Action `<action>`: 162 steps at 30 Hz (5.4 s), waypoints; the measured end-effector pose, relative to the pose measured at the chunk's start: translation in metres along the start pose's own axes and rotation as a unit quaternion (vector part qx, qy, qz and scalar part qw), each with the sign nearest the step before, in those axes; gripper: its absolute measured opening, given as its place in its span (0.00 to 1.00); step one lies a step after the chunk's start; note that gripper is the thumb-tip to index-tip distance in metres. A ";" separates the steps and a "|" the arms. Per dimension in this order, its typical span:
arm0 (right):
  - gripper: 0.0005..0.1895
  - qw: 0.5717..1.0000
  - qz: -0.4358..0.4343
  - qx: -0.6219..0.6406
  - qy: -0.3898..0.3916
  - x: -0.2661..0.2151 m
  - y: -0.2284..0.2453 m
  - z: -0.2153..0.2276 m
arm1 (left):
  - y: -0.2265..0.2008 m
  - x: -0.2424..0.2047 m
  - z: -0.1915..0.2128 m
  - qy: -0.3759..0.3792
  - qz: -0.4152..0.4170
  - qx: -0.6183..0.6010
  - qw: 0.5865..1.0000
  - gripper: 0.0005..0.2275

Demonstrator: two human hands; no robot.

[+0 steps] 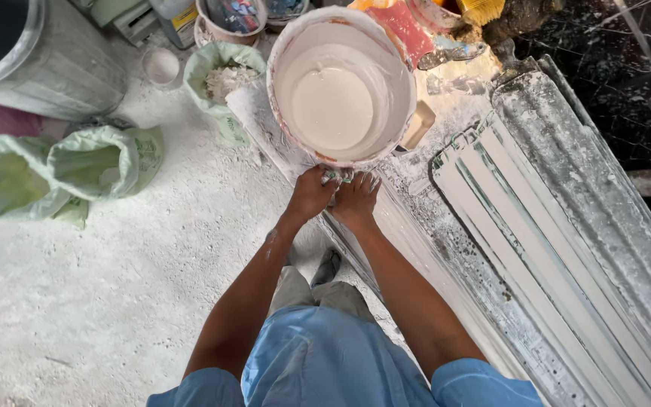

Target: The person retrieves a bundle of white fiberglass strands from a bucket and lays them across a long, grooved metal mold. They then use a small container to pour a white liquid over the strands and spread it evenly with their hands to saturate the material.

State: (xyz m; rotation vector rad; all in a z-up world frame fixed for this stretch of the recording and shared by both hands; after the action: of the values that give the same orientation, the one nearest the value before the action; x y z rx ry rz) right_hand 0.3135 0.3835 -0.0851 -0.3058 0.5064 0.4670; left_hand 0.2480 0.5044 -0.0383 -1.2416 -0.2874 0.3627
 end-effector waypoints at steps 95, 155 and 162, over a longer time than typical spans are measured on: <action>0.19 0.871 -0.257 0.412 -0.074 -0.179 -0.234 -0.118 | -0.069 -0.114 -0.118 0.323 -0.301 0.281 0.852 0.27; 0.43 0.967 -0.111 0.174 -0.150 -0.158 -0.154 -0.056 | -0.043 -0.023 -0.045 0.209 -0.348 0.366 0.838 0.17; 0.27 0.994 0.014 0.055 -0.091 -0.116 -0.080 -0.041 | -0.041 -0.021 -0.039 0.233 -0.315 0.331 0.859 0.17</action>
State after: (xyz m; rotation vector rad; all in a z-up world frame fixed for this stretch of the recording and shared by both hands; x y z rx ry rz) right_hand 0.2477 0.2589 -0.0449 -0.1494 0.3564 0.4868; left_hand 0.2496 0.4510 -0.0112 -0.4704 -0.1154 -0.3945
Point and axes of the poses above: each hand's wrist, its own x-axis towards the middle knuckle, its own z-axis out of the back of the hand, y = z × x, the point moved 5 cm from there along x, towards the middle knuckle, and after that the axes turned 9 degrees about -z, right-handed, at the moved point
